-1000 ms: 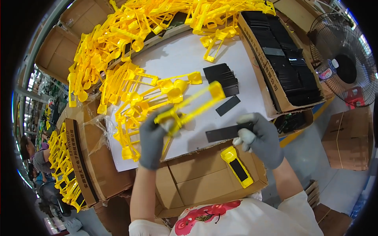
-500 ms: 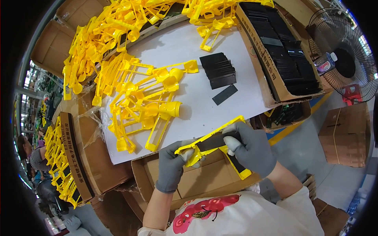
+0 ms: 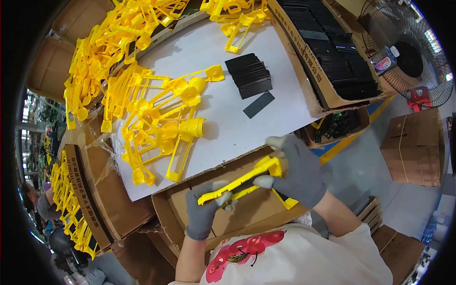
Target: Assembling solar-powered garden lights by attaching solar panels to yellow plastic housings.
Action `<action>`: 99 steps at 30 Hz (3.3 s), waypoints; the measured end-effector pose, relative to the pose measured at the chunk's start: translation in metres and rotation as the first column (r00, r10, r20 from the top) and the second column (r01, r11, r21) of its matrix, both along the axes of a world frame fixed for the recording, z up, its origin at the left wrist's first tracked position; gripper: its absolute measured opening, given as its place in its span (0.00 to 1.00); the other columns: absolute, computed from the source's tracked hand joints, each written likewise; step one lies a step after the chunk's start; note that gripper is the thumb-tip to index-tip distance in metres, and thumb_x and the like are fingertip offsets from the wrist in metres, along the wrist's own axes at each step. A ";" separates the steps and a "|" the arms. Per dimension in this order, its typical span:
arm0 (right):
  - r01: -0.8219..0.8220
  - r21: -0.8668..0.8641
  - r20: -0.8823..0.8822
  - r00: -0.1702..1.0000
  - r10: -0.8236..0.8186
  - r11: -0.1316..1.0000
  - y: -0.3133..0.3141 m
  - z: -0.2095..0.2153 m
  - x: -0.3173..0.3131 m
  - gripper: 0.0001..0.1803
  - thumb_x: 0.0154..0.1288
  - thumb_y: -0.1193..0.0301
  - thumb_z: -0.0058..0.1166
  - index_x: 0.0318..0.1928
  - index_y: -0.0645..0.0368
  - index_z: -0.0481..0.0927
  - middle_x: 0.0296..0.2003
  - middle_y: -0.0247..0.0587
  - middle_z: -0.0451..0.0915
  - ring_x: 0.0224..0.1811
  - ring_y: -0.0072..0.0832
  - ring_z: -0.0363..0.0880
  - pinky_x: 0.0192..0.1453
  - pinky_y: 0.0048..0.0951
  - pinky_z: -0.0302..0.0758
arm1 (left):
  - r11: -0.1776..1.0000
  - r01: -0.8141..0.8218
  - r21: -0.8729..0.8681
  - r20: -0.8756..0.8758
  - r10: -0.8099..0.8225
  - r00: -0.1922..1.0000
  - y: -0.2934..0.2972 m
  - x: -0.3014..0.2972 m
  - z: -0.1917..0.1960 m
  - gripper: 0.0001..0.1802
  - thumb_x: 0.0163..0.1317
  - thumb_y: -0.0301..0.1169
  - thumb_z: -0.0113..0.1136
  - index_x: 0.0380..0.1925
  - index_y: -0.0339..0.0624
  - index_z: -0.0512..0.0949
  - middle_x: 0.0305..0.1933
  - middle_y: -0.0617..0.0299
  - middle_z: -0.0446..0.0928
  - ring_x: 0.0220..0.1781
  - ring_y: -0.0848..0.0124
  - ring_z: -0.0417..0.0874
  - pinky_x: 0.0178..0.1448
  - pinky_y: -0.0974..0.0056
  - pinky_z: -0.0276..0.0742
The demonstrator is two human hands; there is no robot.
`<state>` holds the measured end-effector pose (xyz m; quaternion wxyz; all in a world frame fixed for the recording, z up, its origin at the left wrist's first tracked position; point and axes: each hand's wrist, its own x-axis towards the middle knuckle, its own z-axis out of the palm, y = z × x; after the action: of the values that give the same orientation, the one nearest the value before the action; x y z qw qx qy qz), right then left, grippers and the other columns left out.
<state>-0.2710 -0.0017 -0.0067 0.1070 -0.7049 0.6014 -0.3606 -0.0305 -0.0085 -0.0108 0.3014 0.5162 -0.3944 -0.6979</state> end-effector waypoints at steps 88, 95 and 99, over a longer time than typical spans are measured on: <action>-0.207 0.224 0.267 0.953 0.144 0.952 -0.005 0.010 0.023 0.11 0.61 0.63 0.61 0.38 0.54 0.76 0.23 0.42 0.80 0.23 0.40 0.80 0.26 0.33 0.75 | 0.986 -0.147 0.079 -0.123 0.156 0.980 0.005 0.001 0.009 0.17 0.62 0.25 0.56 0.51 0.29 0.76 0.40 0.51 0.81 0.39 0.63 0.86 0.39 0.66 0.85; -0.212 0.231 0.149 0.972 0.181 0.950 -0.002 0.008 0.022 0.11 0.62 0.62 0.59 0.38 0.53 0.74 0.21 0.40 0.79 0.21 0.39 0.79 0.23 0.35 0.73 | 0.993 -0.090 0.082 -0.090 0.097 0.991 0.007 -0.006 0.015 0.16 0.63 0.24 0.54 0.49 0.27 0.76 0.39 0.50 0.82 0.36 0.64 0.86 0.36 0.66 0.85; -0.137 0.279 0.004 0.990 0.141 0.950 0.008 0.019 0.029 0.09 0.61 0.66 0.60 0.38 0.55 0.77 0.23 0.41 0.79 0.22 0.39 0.79 0.25 0.34 0.73 | 0.989 -0.121 0.087 -0.017 0.123 0.992 0.010 -0.015 0.012 0.16 0.63 0.24 0.54 0.49 0.26 0.76 0.39 0.49 0.82 0.36 0.63 0.86 0.35 0.67 0.84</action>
<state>-0.2422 0.0066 0.0124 0.2256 -0.7262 0.5960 -0.2582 -0.0453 0.0015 0.0010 0.3252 0.5441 -0.3283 -0.7003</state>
